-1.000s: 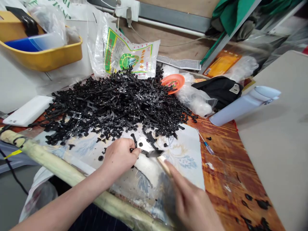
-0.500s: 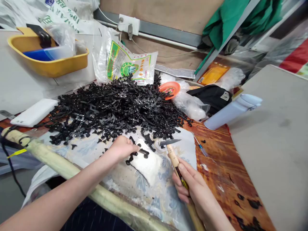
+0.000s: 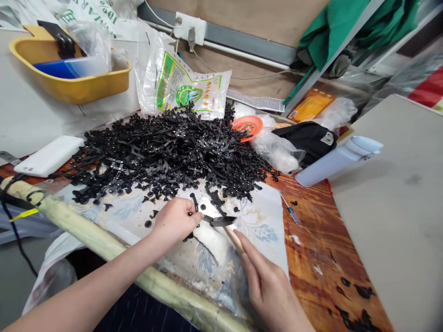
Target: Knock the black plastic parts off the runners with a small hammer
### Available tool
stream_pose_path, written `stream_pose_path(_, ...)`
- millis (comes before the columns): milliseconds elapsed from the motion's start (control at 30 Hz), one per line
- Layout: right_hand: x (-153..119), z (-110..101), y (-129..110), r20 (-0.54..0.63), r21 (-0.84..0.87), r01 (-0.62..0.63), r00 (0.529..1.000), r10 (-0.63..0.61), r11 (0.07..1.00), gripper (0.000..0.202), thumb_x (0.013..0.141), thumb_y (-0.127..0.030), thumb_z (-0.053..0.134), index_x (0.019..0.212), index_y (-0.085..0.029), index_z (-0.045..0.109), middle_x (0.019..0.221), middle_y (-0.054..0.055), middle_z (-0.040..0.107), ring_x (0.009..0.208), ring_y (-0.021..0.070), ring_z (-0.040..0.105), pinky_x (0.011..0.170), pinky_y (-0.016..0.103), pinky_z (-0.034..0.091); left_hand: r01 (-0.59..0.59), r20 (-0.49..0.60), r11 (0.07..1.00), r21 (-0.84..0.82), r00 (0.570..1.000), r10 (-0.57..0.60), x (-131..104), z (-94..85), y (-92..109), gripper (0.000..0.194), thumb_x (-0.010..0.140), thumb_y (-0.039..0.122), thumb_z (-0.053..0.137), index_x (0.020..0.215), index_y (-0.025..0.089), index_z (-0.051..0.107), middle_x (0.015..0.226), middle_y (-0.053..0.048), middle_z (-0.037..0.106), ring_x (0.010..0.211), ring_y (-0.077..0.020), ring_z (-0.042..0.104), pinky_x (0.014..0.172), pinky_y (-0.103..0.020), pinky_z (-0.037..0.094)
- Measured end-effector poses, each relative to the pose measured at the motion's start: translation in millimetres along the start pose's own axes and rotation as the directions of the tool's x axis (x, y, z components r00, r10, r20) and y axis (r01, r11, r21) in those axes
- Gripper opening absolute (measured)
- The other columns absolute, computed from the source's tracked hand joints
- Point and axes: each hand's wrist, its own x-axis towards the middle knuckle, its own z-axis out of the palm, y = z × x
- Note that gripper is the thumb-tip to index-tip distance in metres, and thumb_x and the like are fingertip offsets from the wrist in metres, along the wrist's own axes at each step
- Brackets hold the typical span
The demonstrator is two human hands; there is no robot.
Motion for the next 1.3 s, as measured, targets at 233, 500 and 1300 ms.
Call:
stream_pose_path(233,20.0,-14.1,-2.4,0.309,0.675,-0.521,0.842,0.441,0.522,0.049,0.086,-0.051,0.052,0.128,-0.026,0.049,0.053,-0.007,0.044,0.034,0.0057,0.030,0.031,0.016,0.027,0.169,0.076,0.971,-0.170,0.984,-0.159,-2.9,-6.0,10.7,0.027,0.063,0.026,0.068,0.046,0.021,0.048,0.031,0.011,0.024,0.034,-0.0067,0.020,0.040,-0.024,0.011)
stream_pose_path(500,34.1,-8.6,-5.3,0.381,0.810,-0.532,0.797,0.469,0.247,0.049,0.079,-0.047,0.064,0.120,-0.025,0.049,0.054,-0.009,0.041,0.036,0.0026,0.021,0.031,0.011,0.018,0.288,0.110,0.902,-0.322,0.958,-0.267,-2.2,-19.7,18.2,0.015,0.064,0.028,0.069,0.061,0.016,0.060,0.032,0.011,0.024,0.033,-0.0054,0.019,0.036,-0.022,0.010)
stream_pose_path(1300,88.4,41.6,-41.2,0.151,0.106,-0.224,0.967,0.207,0.969,0.010,0.070,-0.016,0.056,0.072,-0.017,0.066,0.062,0.000,0.062,0.060,0.0158,0.054,0.058,0.026,0.037,-0.123,0.477,0.992,0.014,0.873,0.102,-17.1,-44.0,-12.5,0.025,0.075,0.039,0.057,0.065,0.016,0.061,0.053,0.005,0.041,0.049,-0.0101,0.033,0.046,-0.023,0.024)
